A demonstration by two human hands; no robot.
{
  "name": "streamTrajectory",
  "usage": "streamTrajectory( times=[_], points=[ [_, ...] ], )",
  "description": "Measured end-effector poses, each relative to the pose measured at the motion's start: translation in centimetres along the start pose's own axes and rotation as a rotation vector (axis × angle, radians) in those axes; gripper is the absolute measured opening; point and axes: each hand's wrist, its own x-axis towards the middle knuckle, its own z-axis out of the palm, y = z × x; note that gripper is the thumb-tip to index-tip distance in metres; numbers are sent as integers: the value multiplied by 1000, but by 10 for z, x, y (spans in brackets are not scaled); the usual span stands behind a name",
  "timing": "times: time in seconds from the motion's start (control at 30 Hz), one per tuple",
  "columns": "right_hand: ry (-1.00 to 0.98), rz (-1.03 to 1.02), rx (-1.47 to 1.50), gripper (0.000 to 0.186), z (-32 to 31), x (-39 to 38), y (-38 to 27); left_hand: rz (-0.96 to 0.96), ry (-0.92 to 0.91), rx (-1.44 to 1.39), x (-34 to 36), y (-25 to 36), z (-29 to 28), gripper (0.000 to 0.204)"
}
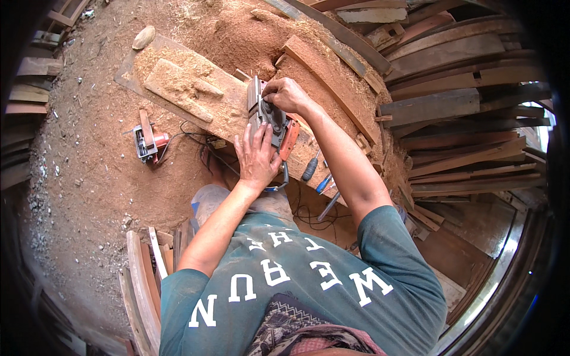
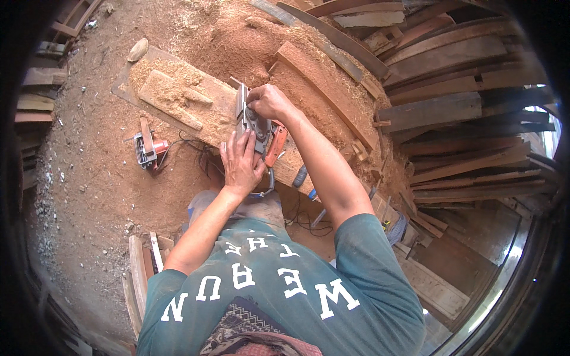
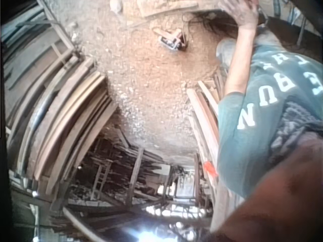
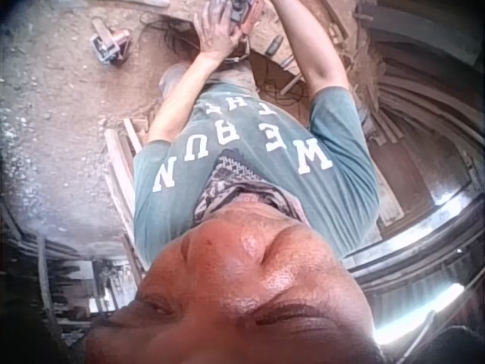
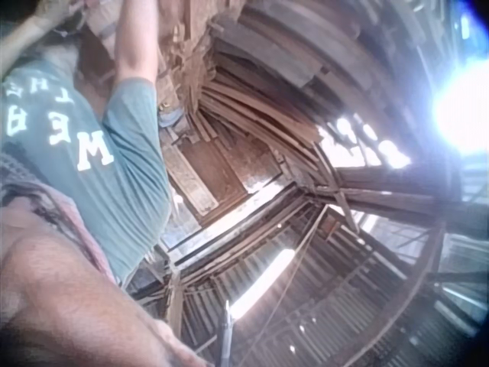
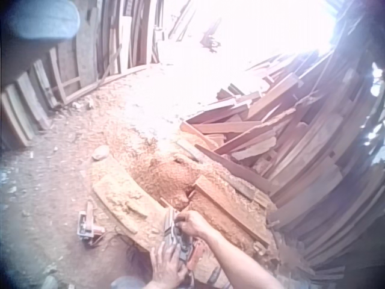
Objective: The person plugs in an electric planer and uses it to smooth a piece of wood on a workbench. They then apply a substance from a small white bottle to the planer's blade area and continue planing the wood.
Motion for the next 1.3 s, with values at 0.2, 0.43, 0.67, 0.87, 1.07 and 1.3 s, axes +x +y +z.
streamTrajectory(
  times=[0.2,0.43,0.67,0.87,1.07,1.3],
  points=[
    [204,-275,-232,16,19,-14,1,-10,-14,15,1,0,-2,84],
    [105,-174,-385,39,19,-35,-16,-13,-4,0,1,-2,0,82],
    [171,-64,-384,43,32,-29,-20,-21,6,-13,-1,-2,1,77],
    [185,-98,-495,46,37,-23,-15,-17,15,-7,-1,-1,0,73],
    [183,-91,-528,46,35,-26,-19,-8,-17,23,0,-2,-2,80],
    [154,-141,-491,44,34,-32,-11,-12,-10,27,-2,-5,1,76]
  ],
)
